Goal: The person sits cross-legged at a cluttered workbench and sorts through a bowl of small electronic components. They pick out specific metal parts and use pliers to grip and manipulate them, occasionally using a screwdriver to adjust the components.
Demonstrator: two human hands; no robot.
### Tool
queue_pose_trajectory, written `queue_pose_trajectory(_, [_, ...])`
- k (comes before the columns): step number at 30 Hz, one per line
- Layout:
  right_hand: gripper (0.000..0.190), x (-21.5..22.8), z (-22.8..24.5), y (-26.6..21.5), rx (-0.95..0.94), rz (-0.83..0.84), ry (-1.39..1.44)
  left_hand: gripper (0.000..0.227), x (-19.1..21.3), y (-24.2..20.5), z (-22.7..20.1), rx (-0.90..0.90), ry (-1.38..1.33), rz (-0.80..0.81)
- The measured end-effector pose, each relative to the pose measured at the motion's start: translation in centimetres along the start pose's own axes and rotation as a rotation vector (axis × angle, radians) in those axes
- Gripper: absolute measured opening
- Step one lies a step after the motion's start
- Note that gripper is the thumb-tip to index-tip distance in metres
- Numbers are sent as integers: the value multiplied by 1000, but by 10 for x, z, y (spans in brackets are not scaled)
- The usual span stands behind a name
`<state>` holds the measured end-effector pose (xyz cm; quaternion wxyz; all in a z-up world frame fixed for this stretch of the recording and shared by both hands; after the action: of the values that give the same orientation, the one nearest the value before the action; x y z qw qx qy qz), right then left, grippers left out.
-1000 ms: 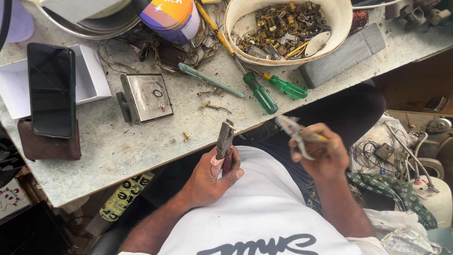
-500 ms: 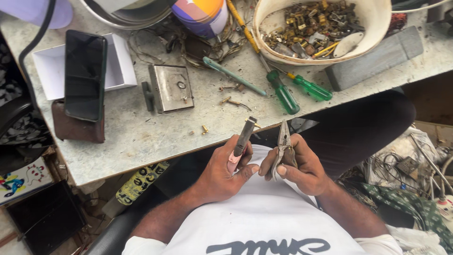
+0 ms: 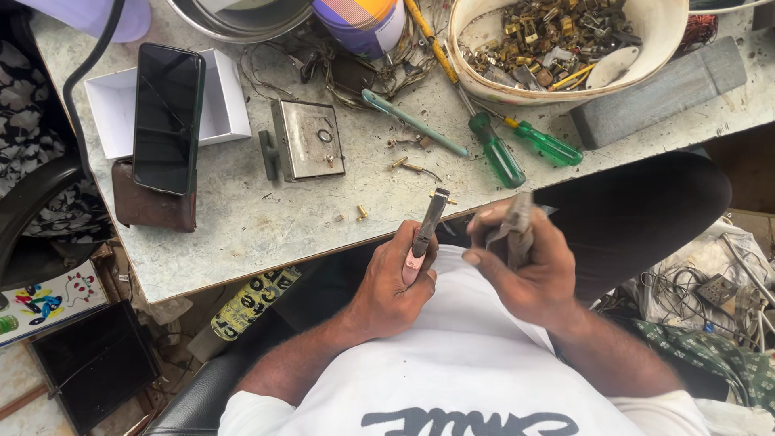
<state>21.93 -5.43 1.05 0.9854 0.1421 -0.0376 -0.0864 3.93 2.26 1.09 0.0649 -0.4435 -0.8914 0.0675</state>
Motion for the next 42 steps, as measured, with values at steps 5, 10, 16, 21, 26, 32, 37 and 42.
queue_pose_trajectory(5, [45, 10, -13, 38, 234, -20, 96, 34, -1, -1, -1, 47, -85, 123])
queue_pose_trajectory(10, [40, 22, -17, 56, 148, 198, 271, 32, -3, -5, -2, 35, -142, 221])
queue_pose_trajectory(16, [36, 22, -21, 61, 38, 214, 374, 33, -4, -5, 2, 54, -201, 266])
queue_pose_trajectory(21, [35, 24, -25, 63, -22, 230, 437, 45, -4, -3, 2, 33, -219, 274])
queue_pose_trajectory(26, [34, 22, -25, 63, 32, 236, 413, 53, -5, -2, 3, 27, -166, 257])
queue_pose_trajectory(32, [36, 19, -26, 65, 6, 238, 478, 56, -4, -4, 5, 32, -150, 232])
queue_pose_trajectory(37, [36, 18, -26, 67, -16, 258, 500, 53, -4, -6, 5, -1, -198, 221])
queue_pose_trajectory(42, [42, 21, -24, 62, 31, 226, 353, 25, -5, -8, 5, 31, -122, 174])
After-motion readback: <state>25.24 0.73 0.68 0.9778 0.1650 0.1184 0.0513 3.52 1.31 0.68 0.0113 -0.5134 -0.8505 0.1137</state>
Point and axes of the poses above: each hand's wrist, its own y-axis towards the middle knuckle, its own x-axis out of the back of the hand, z = x × y, the point moved 3 cm from there along y, towards the middle knuckle, and after that the axes turned 2 degrees about z, right-handed, at the moved point
